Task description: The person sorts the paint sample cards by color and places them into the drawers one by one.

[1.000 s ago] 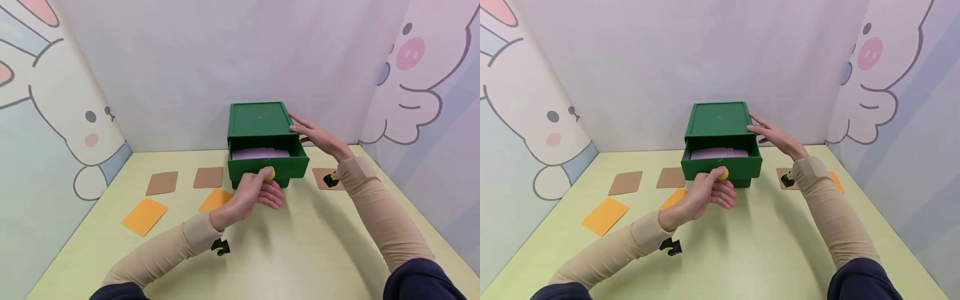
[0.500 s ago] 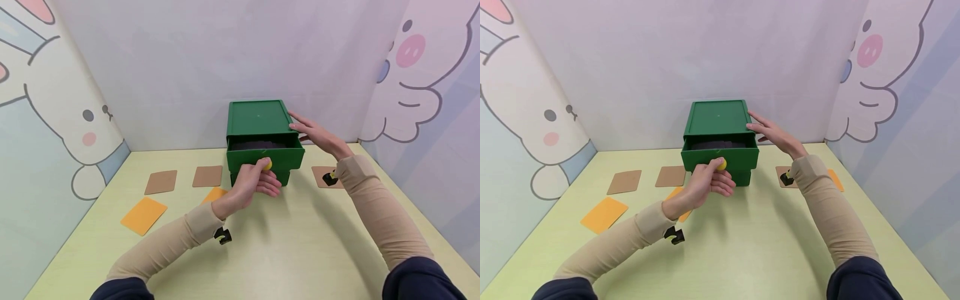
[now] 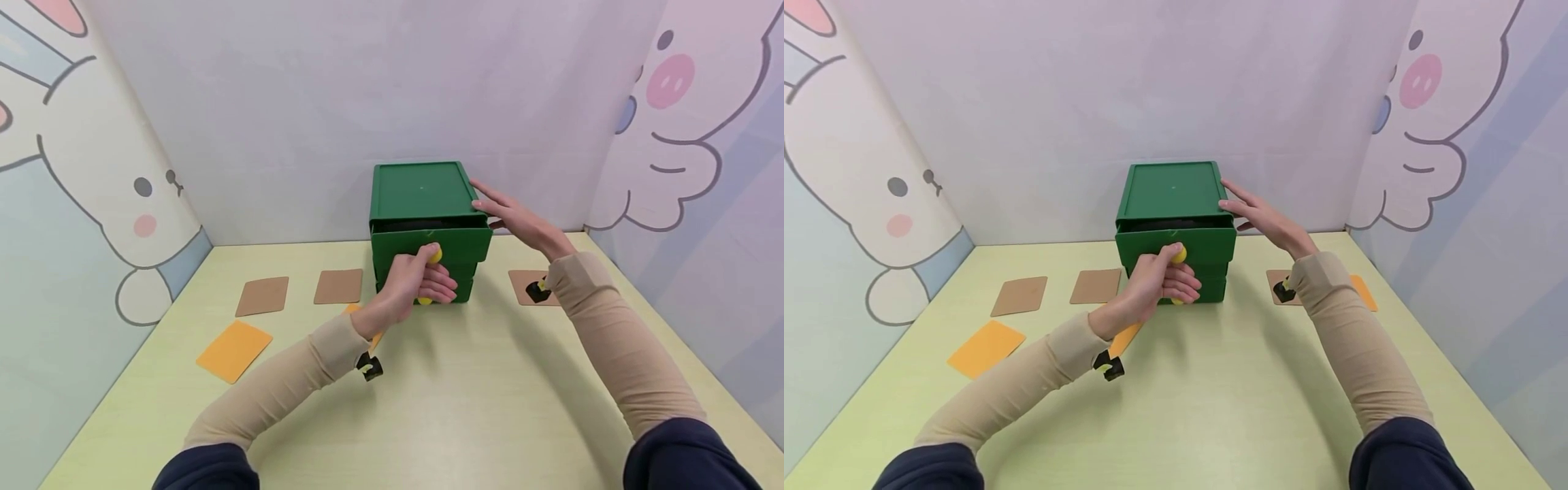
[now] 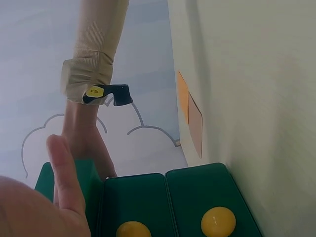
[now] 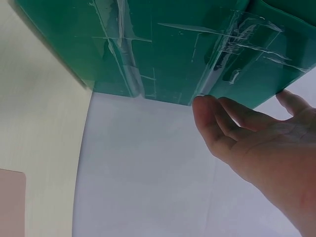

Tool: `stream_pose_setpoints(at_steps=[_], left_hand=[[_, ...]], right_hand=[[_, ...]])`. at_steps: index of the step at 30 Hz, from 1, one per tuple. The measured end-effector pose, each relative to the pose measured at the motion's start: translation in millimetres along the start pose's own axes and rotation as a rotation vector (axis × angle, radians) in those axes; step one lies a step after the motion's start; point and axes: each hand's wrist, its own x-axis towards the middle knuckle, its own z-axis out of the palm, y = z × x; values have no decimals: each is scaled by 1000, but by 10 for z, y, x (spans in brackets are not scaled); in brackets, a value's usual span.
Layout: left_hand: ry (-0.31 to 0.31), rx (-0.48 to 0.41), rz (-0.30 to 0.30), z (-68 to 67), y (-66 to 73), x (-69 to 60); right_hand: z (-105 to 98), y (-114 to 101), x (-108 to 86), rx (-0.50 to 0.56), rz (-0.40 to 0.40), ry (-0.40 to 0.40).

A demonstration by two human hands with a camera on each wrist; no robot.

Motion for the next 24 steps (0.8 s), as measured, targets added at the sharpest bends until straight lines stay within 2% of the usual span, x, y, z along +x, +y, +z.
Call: stream_pose_setpoints(at_steps=[24], left_hand=[[29,-1,18,-74,35,259]], right_hand=[[10,12,12,47,-22,-5]])
